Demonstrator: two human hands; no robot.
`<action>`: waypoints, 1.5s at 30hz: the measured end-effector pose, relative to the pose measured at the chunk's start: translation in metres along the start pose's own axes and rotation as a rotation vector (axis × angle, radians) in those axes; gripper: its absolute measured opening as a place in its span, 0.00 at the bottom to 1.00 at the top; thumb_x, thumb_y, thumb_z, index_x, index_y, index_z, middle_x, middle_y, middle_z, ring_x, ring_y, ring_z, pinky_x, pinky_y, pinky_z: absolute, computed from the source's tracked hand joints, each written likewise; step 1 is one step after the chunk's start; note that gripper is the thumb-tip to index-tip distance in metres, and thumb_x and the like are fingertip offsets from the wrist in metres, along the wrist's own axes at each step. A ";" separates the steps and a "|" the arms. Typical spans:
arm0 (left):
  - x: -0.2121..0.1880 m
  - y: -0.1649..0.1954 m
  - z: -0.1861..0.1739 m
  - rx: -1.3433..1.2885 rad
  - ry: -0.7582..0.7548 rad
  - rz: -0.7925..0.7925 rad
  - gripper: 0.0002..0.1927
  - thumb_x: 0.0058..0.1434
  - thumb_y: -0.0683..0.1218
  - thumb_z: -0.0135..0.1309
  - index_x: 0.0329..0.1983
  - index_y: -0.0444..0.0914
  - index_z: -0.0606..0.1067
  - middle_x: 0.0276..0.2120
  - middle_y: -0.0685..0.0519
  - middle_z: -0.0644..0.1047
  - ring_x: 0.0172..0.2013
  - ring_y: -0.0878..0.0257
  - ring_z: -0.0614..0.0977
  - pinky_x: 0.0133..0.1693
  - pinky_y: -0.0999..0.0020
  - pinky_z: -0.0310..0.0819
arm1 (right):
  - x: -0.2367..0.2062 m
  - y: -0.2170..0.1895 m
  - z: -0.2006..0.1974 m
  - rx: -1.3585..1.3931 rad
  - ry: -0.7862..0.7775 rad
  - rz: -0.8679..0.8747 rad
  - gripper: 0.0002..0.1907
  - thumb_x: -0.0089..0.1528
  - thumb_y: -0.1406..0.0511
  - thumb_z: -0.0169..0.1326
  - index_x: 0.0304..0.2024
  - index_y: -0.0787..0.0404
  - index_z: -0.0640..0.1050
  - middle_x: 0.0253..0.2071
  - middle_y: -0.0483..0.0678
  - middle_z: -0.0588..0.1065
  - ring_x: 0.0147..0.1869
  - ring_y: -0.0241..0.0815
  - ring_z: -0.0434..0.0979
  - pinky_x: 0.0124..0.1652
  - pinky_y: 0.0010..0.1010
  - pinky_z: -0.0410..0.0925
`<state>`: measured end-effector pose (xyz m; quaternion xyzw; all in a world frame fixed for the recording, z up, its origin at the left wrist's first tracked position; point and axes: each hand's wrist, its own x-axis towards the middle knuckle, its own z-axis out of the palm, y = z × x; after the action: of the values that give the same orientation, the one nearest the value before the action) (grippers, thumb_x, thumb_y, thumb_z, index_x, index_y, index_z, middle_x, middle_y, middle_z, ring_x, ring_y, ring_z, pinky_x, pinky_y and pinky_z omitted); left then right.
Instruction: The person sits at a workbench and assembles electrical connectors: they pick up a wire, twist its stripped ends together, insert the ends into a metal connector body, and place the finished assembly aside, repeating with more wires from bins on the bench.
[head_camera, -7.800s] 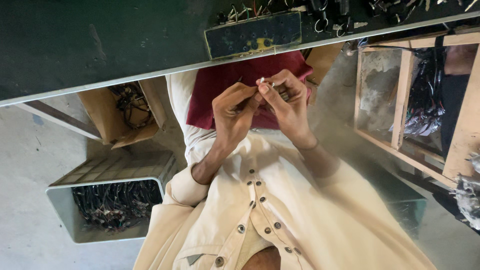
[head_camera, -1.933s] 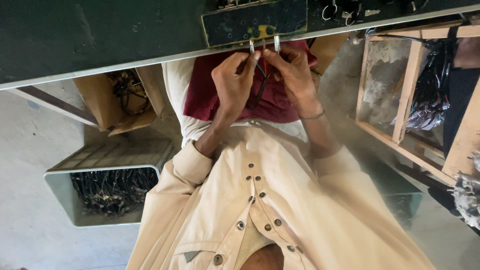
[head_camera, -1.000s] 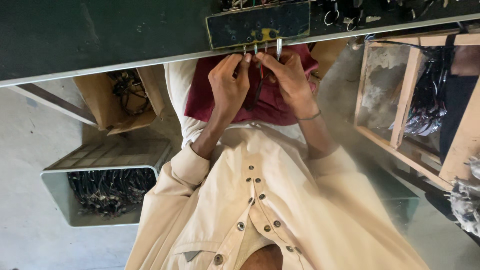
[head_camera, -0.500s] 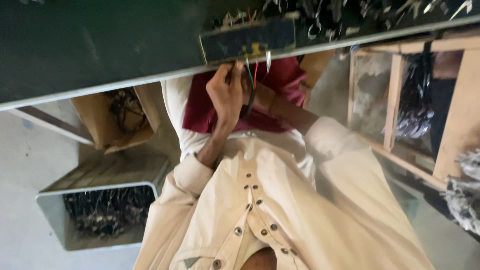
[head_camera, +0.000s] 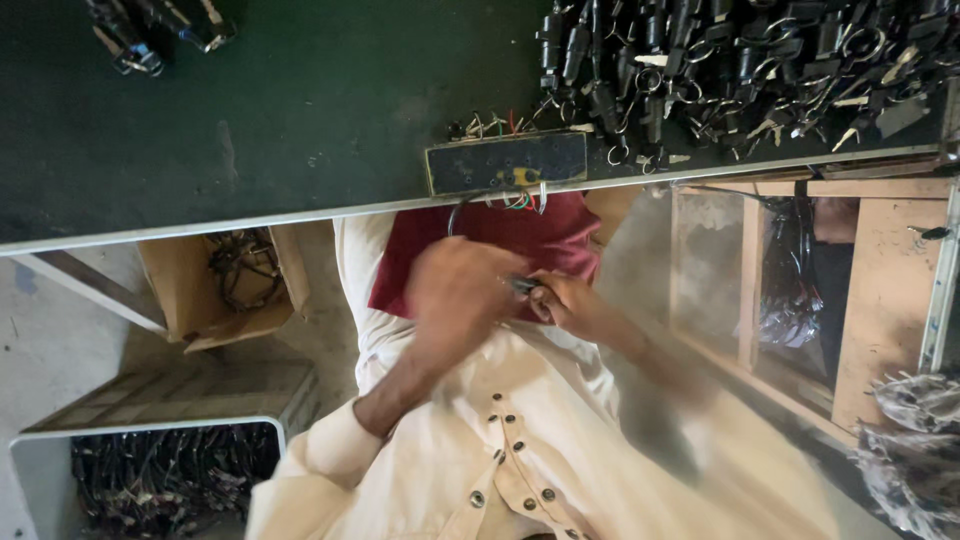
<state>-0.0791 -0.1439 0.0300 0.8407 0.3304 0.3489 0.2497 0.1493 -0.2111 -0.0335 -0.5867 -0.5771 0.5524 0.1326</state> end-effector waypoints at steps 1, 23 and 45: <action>-0.001 0.008 0.001 0.081 -0.072 0.074 0.21 0.47 0.45 0.59 0.46 0.40 0.75 0.46 0.51 0.80 0.50 0.53 0.79 0.56 0.50 0.68 | 0.000 0.009 0.002 0.157 0.022 -0.058 0.13 0.71 0.65 0.42 0.52 0.63 0.73 0.39 0.47 0.76 0.40 0.37 0.77 0.39 0.33 0.72; 0.024 0.008 0.033 0.101 -0.169 0.016 0.26 0.70 0.46 0.54 0.69 0.35 0.65 0.32 0.51 0.71 0.33 0.58 0.75 0.36 0.60 0.68 | -0.041 -0.090 -0.049 -0.967 0.381 -0.455 0.15 0.54 0.68 0.53 0.44 0.55 0.77 0.42 0.47 0.76 0.52 0.50 0.78 0.55 0.48 0.67; 0.025 0.019 -0.004 -0.224 -0.178 -0.030 0.47 0.64 0.36 0.61 0.78 0.26 0.46 0.45 0.46 0.75 0.44 0.53 0.79 0.48 0.62 0.76 | -0.047 -0.121 -0.085 -0.777 0.058 -0.350 0.51 0.56 0.74 0.54 0.77 0.66 0.46 0.49 0.59 0.76 0.47 0.56 0.78 0.50 0.43 0.70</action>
<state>-0.0616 -0.1376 0.0552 0.8301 0.2784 0.3041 0.3754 0.1660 -0.1726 0.1162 -0.5017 -0.8292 0.2462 0.0096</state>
